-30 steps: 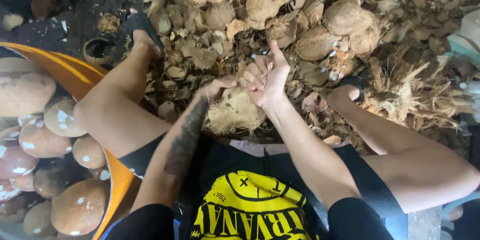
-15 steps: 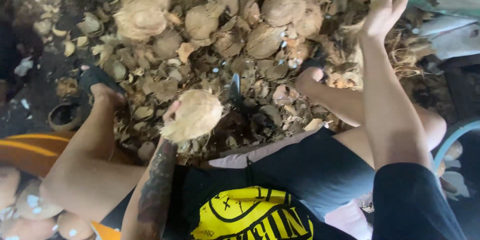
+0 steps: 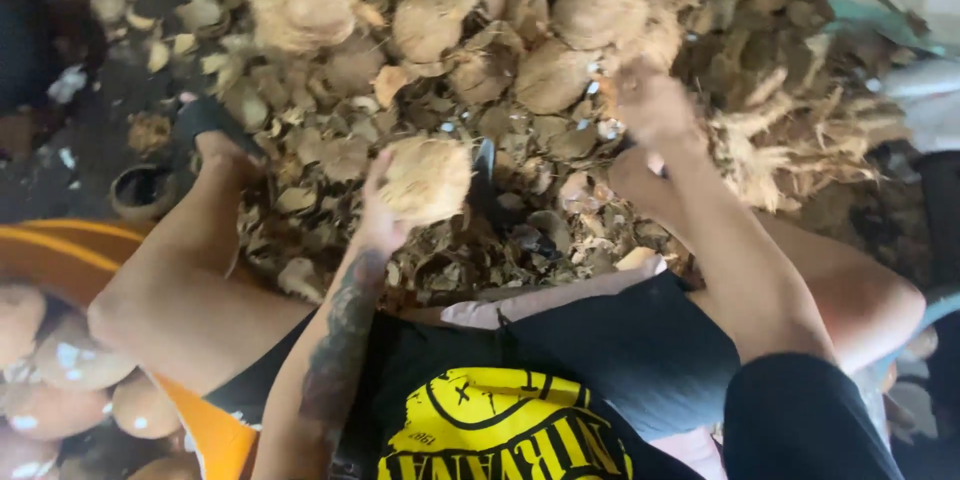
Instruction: The person sits on the ground and uses a knife to peel the husk off coconuts. They hold the coconut in one hand and strike it with the knife to remove the outer layer, then place the peeled coconut into a nearby container.
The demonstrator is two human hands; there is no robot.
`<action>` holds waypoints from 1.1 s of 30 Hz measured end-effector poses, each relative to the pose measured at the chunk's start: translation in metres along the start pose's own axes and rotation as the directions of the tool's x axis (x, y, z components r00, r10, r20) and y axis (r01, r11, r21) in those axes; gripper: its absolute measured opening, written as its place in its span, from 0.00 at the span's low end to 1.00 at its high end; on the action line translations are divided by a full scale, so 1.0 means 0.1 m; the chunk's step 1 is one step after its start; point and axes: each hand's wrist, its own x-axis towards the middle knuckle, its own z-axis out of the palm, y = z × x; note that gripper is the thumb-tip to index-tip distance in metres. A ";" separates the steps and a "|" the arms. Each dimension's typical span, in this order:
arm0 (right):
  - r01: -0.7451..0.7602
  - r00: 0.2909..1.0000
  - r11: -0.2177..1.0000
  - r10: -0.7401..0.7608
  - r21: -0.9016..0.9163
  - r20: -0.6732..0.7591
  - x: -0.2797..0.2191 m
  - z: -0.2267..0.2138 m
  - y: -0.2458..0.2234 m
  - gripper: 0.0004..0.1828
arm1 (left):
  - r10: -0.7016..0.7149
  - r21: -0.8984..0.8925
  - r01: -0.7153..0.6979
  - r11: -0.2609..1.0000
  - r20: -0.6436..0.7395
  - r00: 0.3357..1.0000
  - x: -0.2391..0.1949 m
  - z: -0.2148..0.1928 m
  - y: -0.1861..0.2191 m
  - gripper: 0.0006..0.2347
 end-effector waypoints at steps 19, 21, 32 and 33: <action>0.180 0.855 -0.533 -0.330 0.827 -0.400 -1.51 0.04 -2.56 0.43 | -0.312 0.088 0.312 0.946 -0.014 0.950 -0.19 0.13 -0.04 0.32; 0.146 0.853 -0.634 -0.308 0.759 -0.422 -1.52 -0.28 -2.62 0.43 | -0.298 -0.062 0.299 0.952 0.032 0.954 -0.12 0.13 -0.03 0.25; -0.304 0.613 -0.537 -0.742 0.787 -0.270 -1.76 -1.77 -2.40 0.35 | -0.511 0.663 -0.594 0.456 0.742 0.435 -0.15 0.68 1.04 0.28; -0.307 0.616 -0.535 -0.742 0.787 -0.264 -1.69 -1.65 -2.38 0.35 | -0.511 0.664 -0.589 0.460 0.741 0.436 -0.17 0.82 0.91 0.28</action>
